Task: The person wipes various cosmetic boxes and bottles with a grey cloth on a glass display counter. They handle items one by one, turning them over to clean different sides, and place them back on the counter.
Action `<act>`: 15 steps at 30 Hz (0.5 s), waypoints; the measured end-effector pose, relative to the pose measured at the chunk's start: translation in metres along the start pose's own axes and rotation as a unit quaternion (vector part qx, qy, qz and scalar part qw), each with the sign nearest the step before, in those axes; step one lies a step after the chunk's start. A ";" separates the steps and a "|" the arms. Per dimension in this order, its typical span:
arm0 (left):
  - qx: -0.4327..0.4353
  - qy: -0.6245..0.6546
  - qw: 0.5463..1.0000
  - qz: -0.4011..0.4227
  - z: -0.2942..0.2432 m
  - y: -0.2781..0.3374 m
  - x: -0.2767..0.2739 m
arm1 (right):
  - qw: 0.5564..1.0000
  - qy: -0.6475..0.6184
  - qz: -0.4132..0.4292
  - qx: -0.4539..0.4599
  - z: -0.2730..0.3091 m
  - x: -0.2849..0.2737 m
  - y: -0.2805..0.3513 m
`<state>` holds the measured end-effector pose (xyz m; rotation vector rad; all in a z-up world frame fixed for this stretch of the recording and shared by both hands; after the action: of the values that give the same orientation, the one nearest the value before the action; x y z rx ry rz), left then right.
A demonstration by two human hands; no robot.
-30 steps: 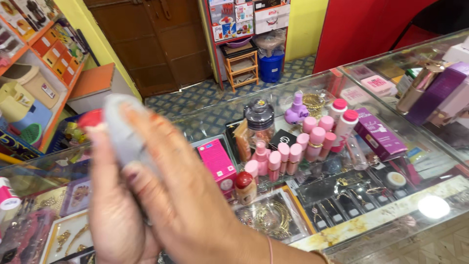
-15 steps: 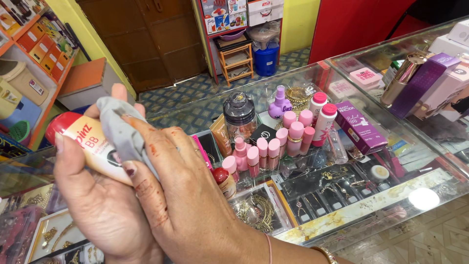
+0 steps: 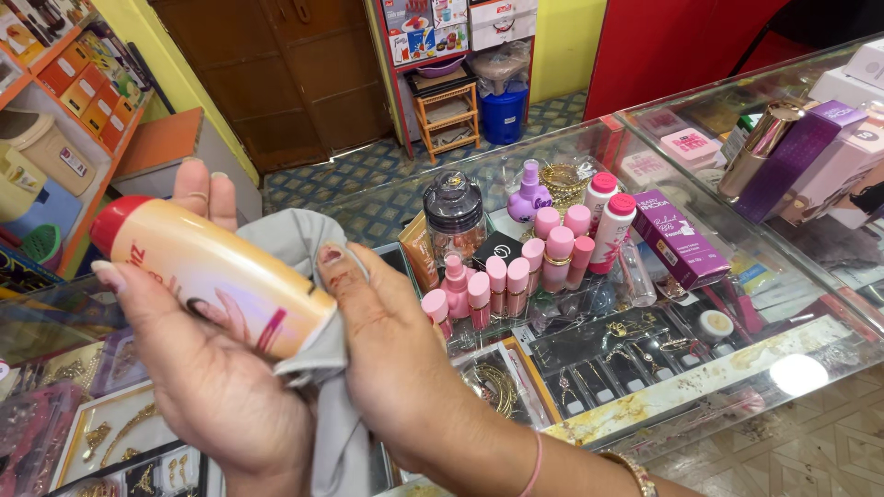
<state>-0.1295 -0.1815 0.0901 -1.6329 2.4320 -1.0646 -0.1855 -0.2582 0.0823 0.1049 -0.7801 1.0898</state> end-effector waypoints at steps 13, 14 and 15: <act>0.087 -0.036 0.992 -0.085 -0.002 0.009 0.005 | 0.942 0.290 0.082 -0.145 0.026 0.012 0.021; 0.100 -0.053 0.991 -0.067 -0.005 0.013 0.005 | 0.947 0.281 0.078 -0.136 0.028 0.010 0.020; 0.107 -0.061 0.991 -0.056 -0.005 0.016 0.007 | 0.951 0.271 0.074 -0.127 0.030 0.008 0.019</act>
<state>-0.1476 -0.1813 0.0880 -1.7232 2.0922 -1.1565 -0.2149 -0.2566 0.1034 -0.4624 -0.4253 1.0803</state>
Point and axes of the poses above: each hand's wrist, its own y-axis away from the middle knuckle, its own x-axis out of the palm, z = x × y, the point moved 1 cm from there along -y, towards the middle knuckle, and after that the axes turned 13 degrees about -x, right-handed, at the moved point
